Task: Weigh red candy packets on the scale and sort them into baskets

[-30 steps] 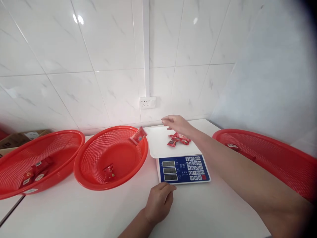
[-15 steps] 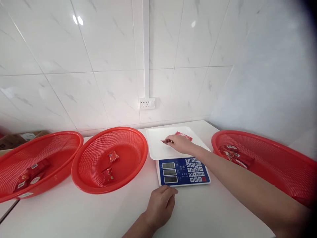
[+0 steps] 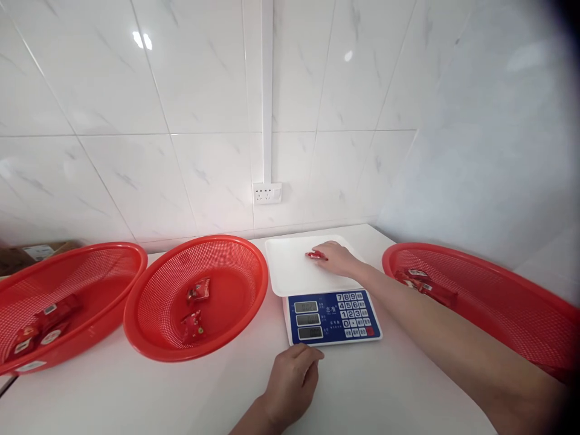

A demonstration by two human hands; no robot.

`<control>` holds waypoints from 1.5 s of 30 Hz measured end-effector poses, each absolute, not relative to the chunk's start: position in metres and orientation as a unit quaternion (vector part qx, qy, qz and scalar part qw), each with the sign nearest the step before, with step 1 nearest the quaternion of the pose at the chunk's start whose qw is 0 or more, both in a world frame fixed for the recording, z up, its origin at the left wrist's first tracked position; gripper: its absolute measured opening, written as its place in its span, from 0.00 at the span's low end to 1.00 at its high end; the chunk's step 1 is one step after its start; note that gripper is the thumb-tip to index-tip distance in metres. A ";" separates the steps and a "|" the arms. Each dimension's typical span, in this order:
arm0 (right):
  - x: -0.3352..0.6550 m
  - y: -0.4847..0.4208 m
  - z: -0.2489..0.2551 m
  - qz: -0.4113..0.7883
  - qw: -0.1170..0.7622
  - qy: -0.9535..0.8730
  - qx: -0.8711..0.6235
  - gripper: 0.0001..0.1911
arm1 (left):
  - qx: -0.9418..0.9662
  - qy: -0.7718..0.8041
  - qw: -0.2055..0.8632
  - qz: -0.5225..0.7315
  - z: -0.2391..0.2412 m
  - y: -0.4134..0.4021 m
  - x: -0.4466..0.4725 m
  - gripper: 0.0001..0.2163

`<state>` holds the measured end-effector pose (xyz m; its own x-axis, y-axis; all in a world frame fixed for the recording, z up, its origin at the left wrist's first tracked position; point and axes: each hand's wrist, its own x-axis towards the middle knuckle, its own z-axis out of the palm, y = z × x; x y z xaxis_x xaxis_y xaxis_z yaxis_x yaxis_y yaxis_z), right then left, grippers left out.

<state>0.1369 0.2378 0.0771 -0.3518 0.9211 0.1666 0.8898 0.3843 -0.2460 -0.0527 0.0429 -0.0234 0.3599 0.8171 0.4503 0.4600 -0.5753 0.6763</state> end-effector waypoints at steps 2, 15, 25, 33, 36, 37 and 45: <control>0.133 0.237 0.070 0.046 0.141 -0.825 -0.546 0.14 | 0.792 0.406 0.223 0.397 -0.023 0.043 -0.053 0.13; 0.152 0.235 0.083 0.081 0.165 -0.814 -0.551 0.16 | 0.788 0.406 0.237 0.396 -0.024 0.045 -0.054 0.13; 0.082 0.213 0.092 0.157 0.232 -0.823 -0.494 0.18 | 0.795 0.409 0.232 0.383 -0.025 0.043 -0.054 0.13; 0.105 0.209 0.129 0.079 0.132 -0.818 -0.555 0.21 | 0.785 0.410 0.239 0.398 -0.023 0.046 -0.056 0.13; 0.135 0.213 0.107 0.043 0.048 -0.787 -0.613 0.12 | 0.787 0.408 0.243 0.394 -0.024 0.044 -0.055 0.13; 0.142 0.213 0.100 0.043 0.042 -0.783 -0.619 0.10 | 0.787 0.409 0.243 0.392 -0.024 0.044 -0.055 0.14; 0.135 0.204 0.093 0.110 0.091 -0.778 -0.612 0.11 | 0.786 0.413 0.244 0.390 -0.026 0.045 -0.055 0.14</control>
